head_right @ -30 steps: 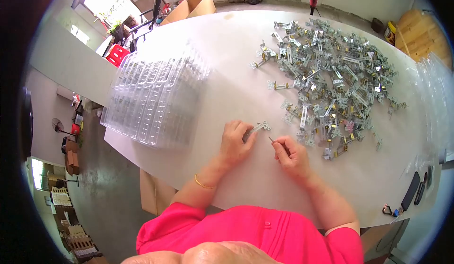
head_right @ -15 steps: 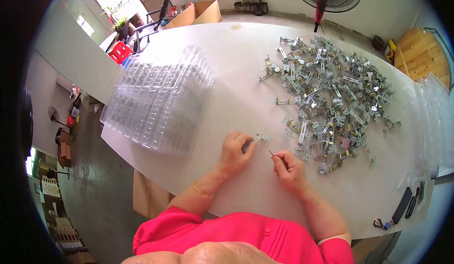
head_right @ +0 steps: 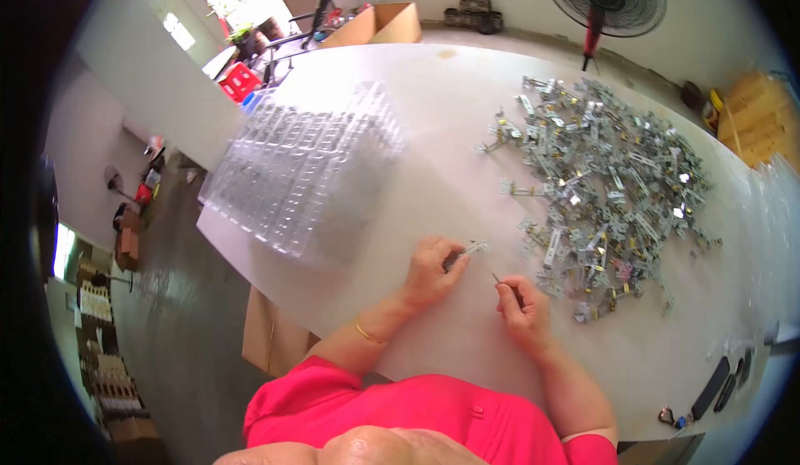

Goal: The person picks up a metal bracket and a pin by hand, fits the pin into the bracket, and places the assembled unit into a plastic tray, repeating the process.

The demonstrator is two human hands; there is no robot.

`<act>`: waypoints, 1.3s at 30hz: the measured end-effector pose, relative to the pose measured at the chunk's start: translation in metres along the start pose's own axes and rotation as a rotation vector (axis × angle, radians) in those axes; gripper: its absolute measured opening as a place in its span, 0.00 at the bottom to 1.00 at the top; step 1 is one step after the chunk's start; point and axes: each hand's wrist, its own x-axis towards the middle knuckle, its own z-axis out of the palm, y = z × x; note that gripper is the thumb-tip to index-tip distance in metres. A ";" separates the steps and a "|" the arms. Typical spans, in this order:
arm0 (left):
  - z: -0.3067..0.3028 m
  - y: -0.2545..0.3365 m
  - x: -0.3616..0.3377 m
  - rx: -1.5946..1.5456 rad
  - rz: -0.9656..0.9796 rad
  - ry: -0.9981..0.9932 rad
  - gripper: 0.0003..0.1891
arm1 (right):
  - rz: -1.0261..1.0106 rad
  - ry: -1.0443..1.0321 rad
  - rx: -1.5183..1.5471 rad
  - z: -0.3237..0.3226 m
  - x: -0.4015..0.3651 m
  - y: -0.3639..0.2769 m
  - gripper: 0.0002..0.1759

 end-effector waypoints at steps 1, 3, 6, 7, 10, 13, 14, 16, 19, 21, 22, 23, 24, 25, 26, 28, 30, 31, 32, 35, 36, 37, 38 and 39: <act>-0.001 0.000 0.001 0.002 0.030 0.012 0.06 | 0.013 0.011 -0.003 0.001 0.000 0.000 0.06; -0.001 -0.001 0.001 0.000 0.021 0.012 0.06 | 0.010 -0.004 0.028 0.000 0.001 0.006 0.05; -0.002 0.001 0.002 -0.018 0.023 0.016 0.06 | -0.011 -0.004 0.027 0.001 0.001 0.004 0.05; -0.003 0.001 0.002 -0.027 0.035 0.020 0.06 | 0.015 0.005 0.043 0.001 0.001 0.004 0.05; 0.000 -0.003 0.001 -0.109 -0.028 -0.004 0.06 | 0.014 -0.003 0.053 0.000 0.003 0.010 0.05; 0.001 -0.003 0.001 -0.121 0.024 0.047 0.07 | -0.026 0.002 0.029 0.000 0.005 0.013 0.04; -0.001 -0.003 0.001 -0.118 0.023 0.055 0.07 | -0.044 0.014 0.012 0.001 0.005 0.012 0.04; -0.002 -0.002 0.001 -0.149 0.017 0.011 0.07 | -0.039 0.005 0.011 0.001 0.004 0.008 0.04; -0.002 -0.002 0.002 -0.166 0.014 0.013 0.07 | -0.035 -0.002 0.001 0.000 0.004 0.002 0.04; -0.003 0.000 0.002 -0.174 0.014 0.012 0.07 | -0.034 -0.005 -0.006 0.000 0.003 0.003 0.05; -0.004 0.000 0.002 -0.182 0.012 0.006 0.07 | -0.043 -0.003 -0.008 0.000 0.004 0.006 0.05; -0.003 0.000 0.001 -0.182 0.012 0.010 0.07 | -0.052 0.001 -0.010 0.000 0.004 0.008 0.05; -0.002 -0.001 0.001 -0.175 0.014 0.010 0.07 | -0.054 0.000 -0.013 0.000 0.004 0.010 0.05; -0.002 -0.001 0.001 -0.168 0.016 0.009 0.06 | -0.039 -0.001 0.008 0.000 0.004 0.011 0.05; -0.001 -0.001 0.001 -0.169 0.017 0.011 0.06 | -0.025 -0.002 0.029 -0.001 0.004 0.011 0.04; 0.000 0.000 0.000 -0.188 0.007 0.013 0.06 | -0.004 0.002 0.016 0.000 0.004 0.008 0.05; -0.001 0.003 -0.001 -0.190 0.011 0.006 0.06 | 0.019 0.007 0.004 0.000 0.003 0.009 0.05; -0.002 0.004 0.000 -0.189 0.019 -0.001 0.06 | -0.029 0.006 0.009 0.001 0.004 0.014 0.05; -0.003 0.007 -0.001 -0.190 0.021 -0.001 0.06 | -0.077 0.006 0.014 0.001 0.005 0.017 0.06; -0.006 0.021 0.000 -0.296 -0.027 -0.004 0.07 | -0.011 -0.001 0.018 -0.001 0.004 0.012 0.06; -0.008 0.027 0.001 -0.296 0.024 0.016 0.07 | -0.010 -0.002 0.018 -0.001 0.004 0.012 0.06; -0.011 0.033 0.002 -0.295 0.073 0.038 0.08 | -0.004 -0.006 0.036 -0.001 0.004 0.011 0.06; -0.014 0.039 0.003 -0.295 0.069 0.040 0.08 | 0.001 -0.010 0.054 -0.001 0.004 0.011 0.06; -0.021 0.048 0.004 -0.319 0.072 0.034 0.08 | 0.005 -0.014 0.053 0.000 0.004 0.010 0.06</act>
